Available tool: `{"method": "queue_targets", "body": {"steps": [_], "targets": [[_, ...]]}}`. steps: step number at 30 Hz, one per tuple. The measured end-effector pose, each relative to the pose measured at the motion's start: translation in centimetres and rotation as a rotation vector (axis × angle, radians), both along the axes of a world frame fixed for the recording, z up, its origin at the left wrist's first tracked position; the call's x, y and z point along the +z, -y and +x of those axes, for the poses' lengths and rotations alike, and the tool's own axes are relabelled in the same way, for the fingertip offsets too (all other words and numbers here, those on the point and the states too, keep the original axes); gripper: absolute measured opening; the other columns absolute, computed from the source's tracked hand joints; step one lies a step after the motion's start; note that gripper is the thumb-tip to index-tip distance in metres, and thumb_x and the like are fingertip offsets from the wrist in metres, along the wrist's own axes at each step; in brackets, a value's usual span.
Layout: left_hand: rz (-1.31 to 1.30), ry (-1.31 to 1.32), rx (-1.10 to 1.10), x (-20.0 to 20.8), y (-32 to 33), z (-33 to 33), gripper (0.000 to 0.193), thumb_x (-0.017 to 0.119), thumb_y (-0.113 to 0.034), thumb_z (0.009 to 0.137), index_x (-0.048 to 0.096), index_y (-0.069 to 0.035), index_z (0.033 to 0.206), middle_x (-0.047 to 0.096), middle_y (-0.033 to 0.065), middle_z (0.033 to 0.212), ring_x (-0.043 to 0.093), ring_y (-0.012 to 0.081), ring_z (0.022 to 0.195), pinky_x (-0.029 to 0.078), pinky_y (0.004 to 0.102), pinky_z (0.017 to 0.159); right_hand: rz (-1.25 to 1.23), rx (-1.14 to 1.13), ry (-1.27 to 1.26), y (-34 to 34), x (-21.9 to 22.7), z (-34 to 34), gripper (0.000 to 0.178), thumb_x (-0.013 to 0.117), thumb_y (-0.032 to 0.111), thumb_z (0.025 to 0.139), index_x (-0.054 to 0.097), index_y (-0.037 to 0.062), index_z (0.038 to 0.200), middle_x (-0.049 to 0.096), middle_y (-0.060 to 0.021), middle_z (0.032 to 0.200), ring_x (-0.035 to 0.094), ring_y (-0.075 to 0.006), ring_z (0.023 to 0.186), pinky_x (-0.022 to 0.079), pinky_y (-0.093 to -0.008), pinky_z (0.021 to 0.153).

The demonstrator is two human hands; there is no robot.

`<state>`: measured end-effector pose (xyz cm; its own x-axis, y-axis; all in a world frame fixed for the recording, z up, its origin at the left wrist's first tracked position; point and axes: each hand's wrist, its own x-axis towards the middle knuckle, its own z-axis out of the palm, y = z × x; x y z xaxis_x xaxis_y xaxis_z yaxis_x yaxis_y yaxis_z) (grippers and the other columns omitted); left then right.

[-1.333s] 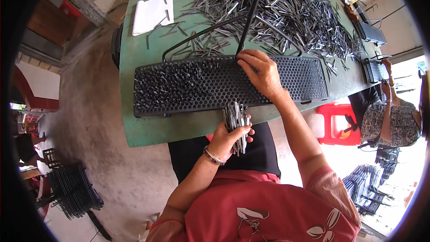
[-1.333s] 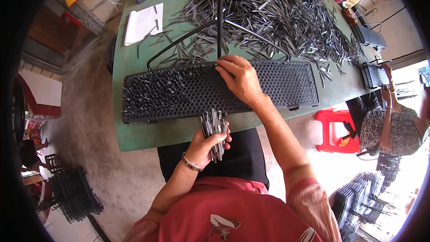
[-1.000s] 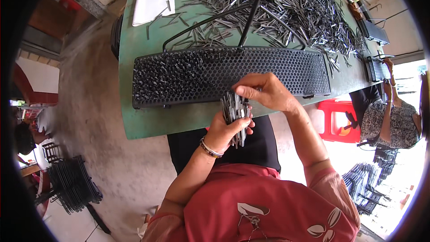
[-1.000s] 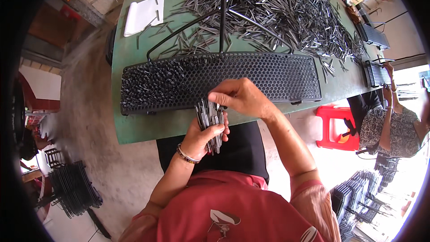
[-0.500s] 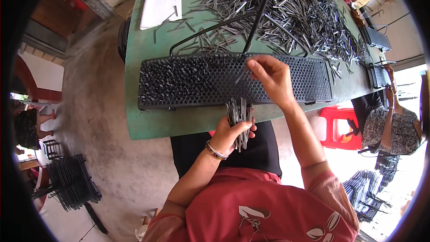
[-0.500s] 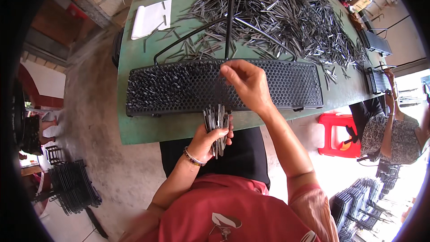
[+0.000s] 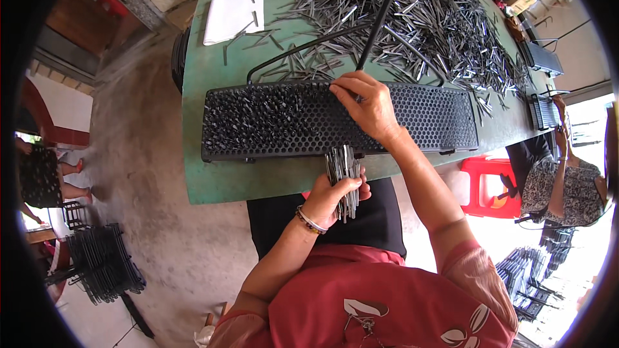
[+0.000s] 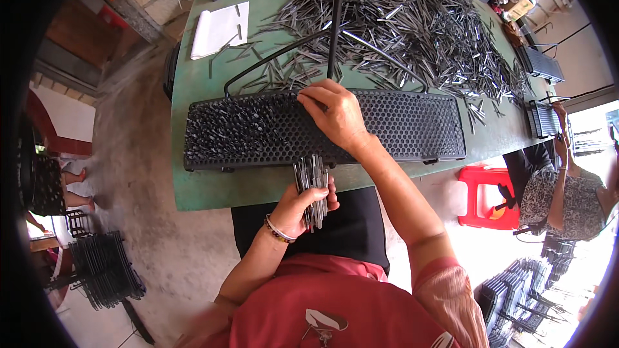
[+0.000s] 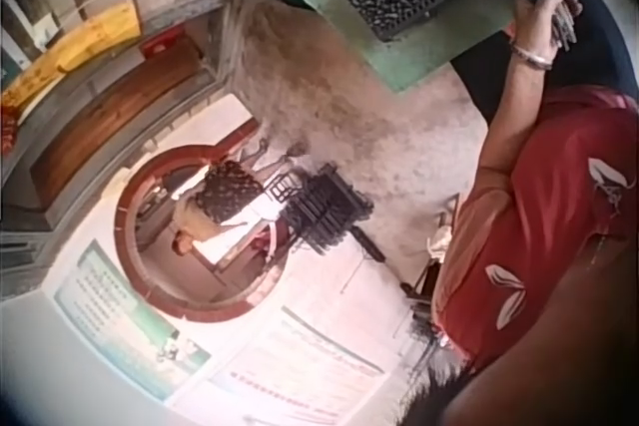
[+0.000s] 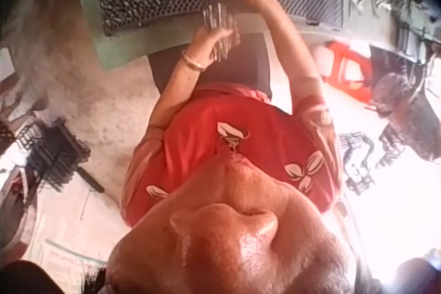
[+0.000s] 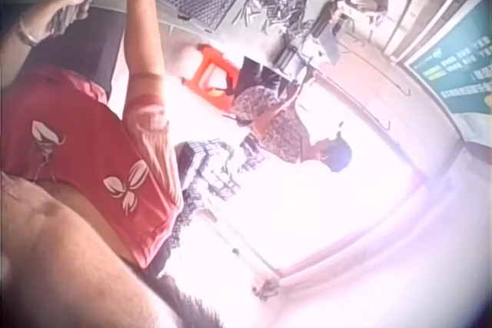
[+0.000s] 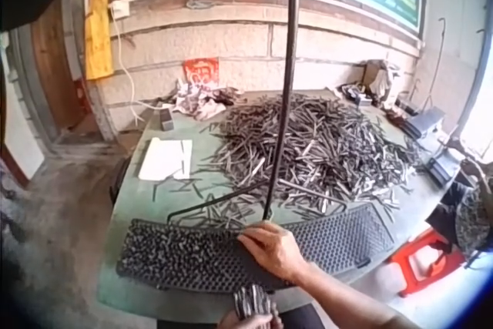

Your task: Inserting thin metal rods into a perforated assembly plate.

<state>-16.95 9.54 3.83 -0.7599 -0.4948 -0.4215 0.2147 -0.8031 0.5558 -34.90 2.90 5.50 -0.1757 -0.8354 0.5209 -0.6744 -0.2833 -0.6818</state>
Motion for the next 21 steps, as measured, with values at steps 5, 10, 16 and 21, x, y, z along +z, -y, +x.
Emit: {"method": "queue_targets", "body": {"steps": [5,10,16,21], "targets": [[0.108,-0.015,-0.027,0.3,0.2,-0.1,0.023,0.058,-0.009,0.085,0.057,0.0,0.106,0.059,0.0063,0.094,0.062,0.0186,0.087,0.056,0.0359,0.078,0.011,-0.067,-0.185,-0.2,-0.1,-0.6,0.019,0.07,0.01,0.081,0.068,0.0014,0.098,0.061,-0.0096,0.095,0.059,-0.0208,0.066,0.049,-0.03,0.061],[0.049,0.015,0.022,0.5,0.4,0.3,0.021,0.057,-0.01,0.086,0.057,0.0,0.105,0.059,0.0055,0.094,0.061,0.0175,0.088,0.056,0.0354,0.077,0.393,0.056,0.092,-3.3,3.1,-0.8,0.018,0.069,0.014,0.083,0.068,0.0001,0.094,0.062,-0.0078,0.084,0.057,-0.0139,0.068,0.045,-0.0268,0.06],[-0.028,0.013,0.006,0.7,0.8,-0.1,0.02,0.06,-0.008,0.086,0.058,0.002,0.103,0.061,0.0074,0.093,0.064,0.0172,0.082,0.058,0.0316,0.07,0.588,0.266,0.36,-6.5,2.8,-0.2,0.017,0.068,0.015,0.085,0.069,-0.0028,0.086,0.061,-0.0055,0.073,0.055,-0.0102,0.07,0.043,-0.0251,0.06],[-0.066,-0.05,-0.032,0.5,0.1,0.1,0.024,0.062,-0.011,0.086,0.057,0.001,0.106,0.061,0.0063,0.095,0.063,0.0154,0.084,0.056,0.0298,0.07,0.712,0.211,0.551,-7.0,3.8,0.3,0.018,0.07,0.013,0.082,0.07,-0.0045,0.087,0.064,-0.0049,0.072,0.056,-0.009,0.066,0.045,-0.0248,0.059]]}}
